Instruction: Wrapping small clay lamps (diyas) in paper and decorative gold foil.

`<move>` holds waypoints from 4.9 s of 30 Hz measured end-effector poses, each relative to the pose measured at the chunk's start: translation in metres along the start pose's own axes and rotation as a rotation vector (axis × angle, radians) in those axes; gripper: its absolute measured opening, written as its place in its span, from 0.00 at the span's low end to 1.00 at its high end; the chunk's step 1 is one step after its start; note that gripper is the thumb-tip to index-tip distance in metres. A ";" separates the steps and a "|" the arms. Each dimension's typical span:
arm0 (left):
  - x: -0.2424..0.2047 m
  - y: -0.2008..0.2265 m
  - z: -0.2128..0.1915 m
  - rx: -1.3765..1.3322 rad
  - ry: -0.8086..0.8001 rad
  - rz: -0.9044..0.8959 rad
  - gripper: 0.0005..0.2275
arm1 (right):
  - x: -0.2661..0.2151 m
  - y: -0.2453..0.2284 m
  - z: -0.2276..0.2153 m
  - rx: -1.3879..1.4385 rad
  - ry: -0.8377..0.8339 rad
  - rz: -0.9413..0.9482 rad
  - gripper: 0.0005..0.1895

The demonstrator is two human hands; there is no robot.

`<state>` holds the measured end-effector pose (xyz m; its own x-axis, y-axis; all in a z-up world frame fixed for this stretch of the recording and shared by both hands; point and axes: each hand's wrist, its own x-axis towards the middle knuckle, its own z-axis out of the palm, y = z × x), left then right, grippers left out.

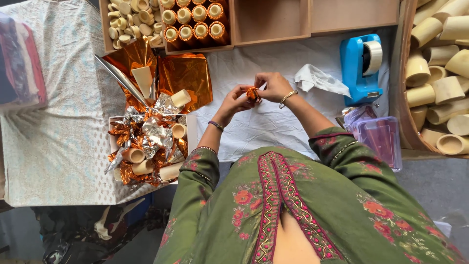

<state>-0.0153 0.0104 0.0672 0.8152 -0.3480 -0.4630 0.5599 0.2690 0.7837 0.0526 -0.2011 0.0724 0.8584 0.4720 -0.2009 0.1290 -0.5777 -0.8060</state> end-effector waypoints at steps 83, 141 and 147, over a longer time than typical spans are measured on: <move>-0.029 -0.033 0.017 0.386 0.239 0.197 0.18 | -0.028 0.021 0.037 0.275 0.166 0.011 0.13; 0.039 0.180 -0.265 0.166 0.476 0.548 0.08 | -0.037 0.023 0.049 0.416 0.225 0.252 0.16; -0.018 0.086 -0.078 0.147 -0.118 0.288 0.10 | -0.031 0.041 0.056 0.560 0.225 0.173 0.17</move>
<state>0.0297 0.1095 0.1105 0.9092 -0.3802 -0.1696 0.2746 0.2416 0.9307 0.0035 -0.2021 0.0141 0.9348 0.2160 -0.2818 -0.2487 -0.1682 -0.9539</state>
